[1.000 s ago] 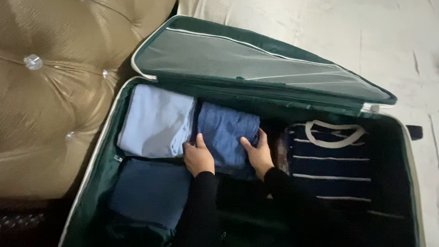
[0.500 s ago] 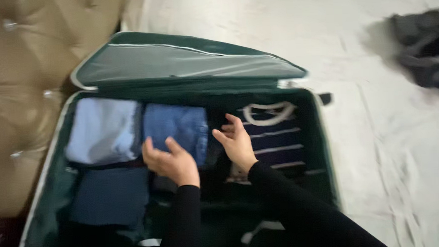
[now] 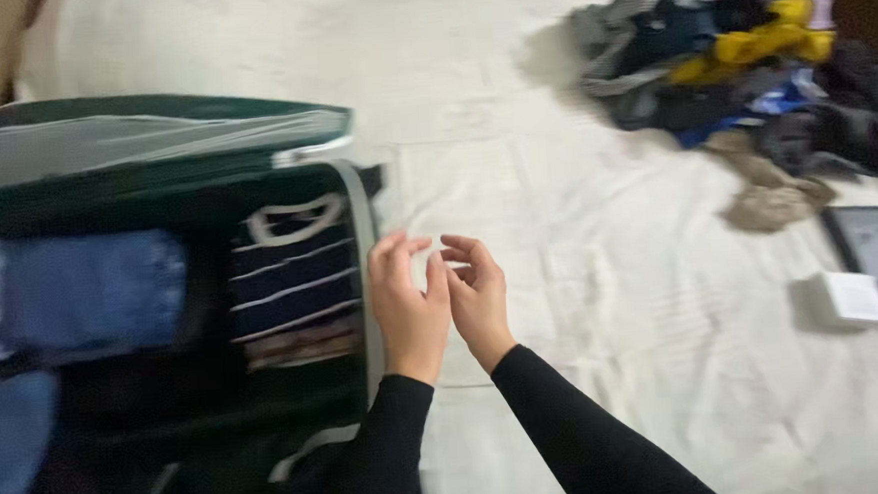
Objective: The person folds multiple garments including jeans, a t-shirt, and trousers on a bed, then places each folded item into an open suitcase. The person handles each item one at a time, smoothing and aligning them before packing.
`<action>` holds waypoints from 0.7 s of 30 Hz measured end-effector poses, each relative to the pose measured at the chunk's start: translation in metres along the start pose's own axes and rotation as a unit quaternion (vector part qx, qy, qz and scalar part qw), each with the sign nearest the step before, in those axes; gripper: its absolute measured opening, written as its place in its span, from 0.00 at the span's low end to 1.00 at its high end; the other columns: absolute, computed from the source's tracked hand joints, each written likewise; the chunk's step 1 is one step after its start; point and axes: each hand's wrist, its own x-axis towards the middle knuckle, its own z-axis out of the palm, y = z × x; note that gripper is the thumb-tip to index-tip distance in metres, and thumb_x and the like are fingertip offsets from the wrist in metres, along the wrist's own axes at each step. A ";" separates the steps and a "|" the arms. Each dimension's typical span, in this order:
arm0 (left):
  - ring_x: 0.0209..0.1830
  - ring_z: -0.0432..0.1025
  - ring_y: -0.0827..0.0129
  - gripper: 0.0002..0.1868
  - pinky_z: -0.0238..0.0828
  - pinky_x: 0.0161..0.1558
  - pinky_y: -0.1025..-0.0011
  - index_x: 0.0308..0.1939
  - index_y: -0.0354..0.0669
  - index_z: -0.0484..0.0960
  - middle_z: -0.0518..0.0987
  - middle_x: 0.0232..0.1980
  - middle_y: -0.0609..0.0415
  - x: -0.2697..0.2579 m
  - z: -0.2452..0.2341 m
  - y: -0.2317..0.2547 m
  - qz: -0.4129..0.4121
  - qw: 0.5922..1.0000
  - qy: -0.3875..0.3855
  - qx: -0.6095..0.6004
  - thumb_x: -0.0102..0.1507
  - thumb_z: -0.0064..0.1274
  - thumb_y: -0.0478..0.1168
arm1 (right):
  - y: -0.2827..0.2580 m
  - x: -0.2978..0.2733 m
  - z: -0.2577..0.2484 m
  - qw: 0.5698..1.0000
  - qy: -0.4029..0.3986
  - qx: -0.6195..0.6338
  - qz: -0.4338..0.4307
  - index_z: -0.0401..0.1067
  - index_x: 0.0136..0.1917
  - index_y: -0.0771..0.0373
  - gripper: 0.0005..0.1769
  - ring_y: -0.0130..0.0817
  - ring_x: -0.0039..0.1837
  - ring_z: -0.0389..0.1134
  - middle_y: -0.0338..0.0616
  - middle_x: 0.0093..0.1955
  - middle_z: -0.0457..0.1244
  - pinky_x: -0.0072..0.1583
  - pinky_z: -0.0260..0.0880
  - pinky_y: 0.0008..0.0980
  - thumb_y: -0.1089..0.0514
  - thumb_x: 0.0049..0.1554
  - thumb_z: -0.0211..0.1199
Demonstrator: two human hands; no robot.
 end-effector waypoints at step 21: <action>0.38 0.79 0.59 0.08 0.74 0.42 0.61 0.37 0.42 0.83 0.82 0.38 0.50 -0.150 0.275 0.106 -0.130 0.971 -0.194 -0.048 0.63 0.56 0.43 | 0.009 -0.018 -0.379 0.969 0.196 -0.125 0.084 0.75 0.58 0.66 0.13 0.31 0.47 0.75 0.44 0.50 0.71 0.43 0.73 0.29 0.61 0.59 0.63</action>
